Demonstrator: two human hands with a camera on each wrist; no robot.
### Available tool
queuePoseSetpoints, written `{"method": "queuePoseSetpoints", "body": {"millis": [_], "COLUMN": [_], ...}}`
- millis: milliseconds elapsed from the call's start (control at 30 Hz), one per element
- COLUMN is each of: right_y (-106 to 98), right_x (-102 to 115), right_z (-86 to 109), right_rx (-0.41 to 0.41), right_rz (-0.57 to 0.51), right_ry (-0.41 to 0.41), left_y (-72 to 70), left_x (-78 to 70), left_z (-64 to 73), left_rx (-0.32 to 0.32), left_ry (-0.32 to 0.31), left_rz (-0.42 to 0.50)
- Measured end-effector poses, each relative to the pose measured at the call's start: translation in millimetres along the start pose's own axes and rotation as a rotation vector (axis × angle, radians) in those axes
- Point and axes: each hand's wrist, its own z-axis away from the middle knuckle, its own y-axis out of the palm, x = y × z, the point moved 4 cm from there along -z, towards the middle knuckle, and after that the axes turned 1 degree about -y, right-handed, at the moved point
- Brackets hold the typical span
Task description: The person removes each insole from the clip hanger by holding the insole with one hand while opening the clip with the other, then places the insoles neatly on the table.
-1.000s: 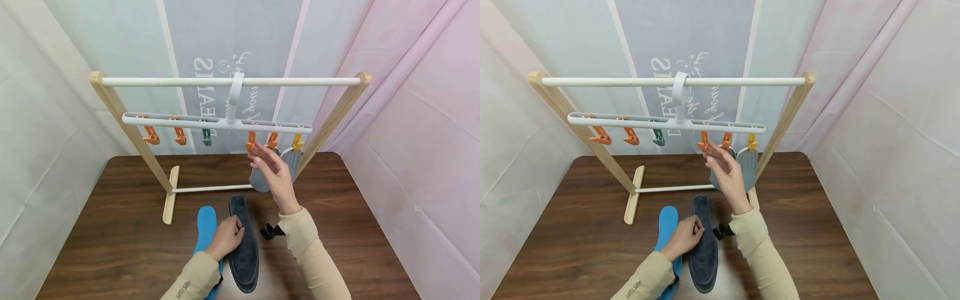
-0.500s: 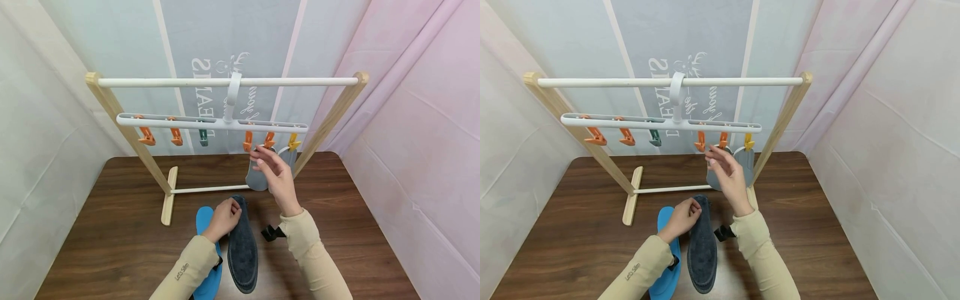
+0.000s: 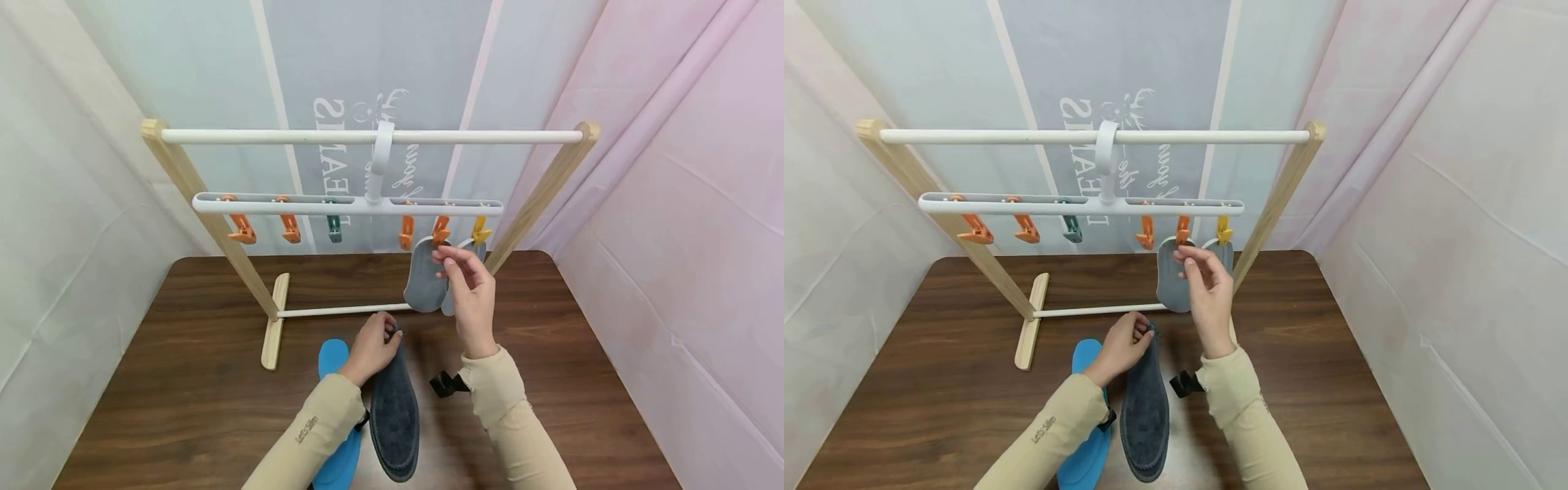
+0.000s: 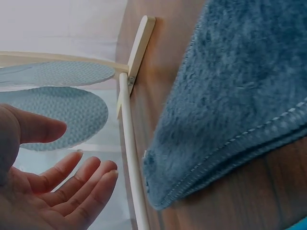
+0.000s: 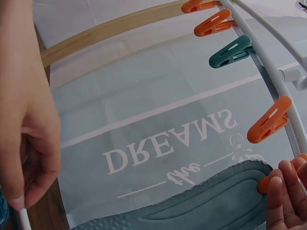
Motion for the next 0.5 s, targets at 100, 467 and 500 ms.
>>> {"method": "queuePoseSetpoints", "body": {"millis": [100, 467, 500], "right_y": [-1.2, -4.6, -5.2], "right_x": [0.0, 0.7, 0.5], "right_z": [-0.4, -0.2, 0.0], "right_rx": [-0.012, -0.047, -0.050], "right_rz": [-0.003, -0.001, 0.000], "right_ry": [-0.003, -0.019, -0.017], "left_y": [-1.3, -7.7, -8.1], "left_x": [-2.2, -11.1, -11.9], "left_z": [-5.1, -21.7, -23.2], "left_rx": [-0.008, -0.051, -0.059], "left_ry": [0.012, -0.004, -0.001], "left_rz": [-0.004, 0.001, -0.003]}}
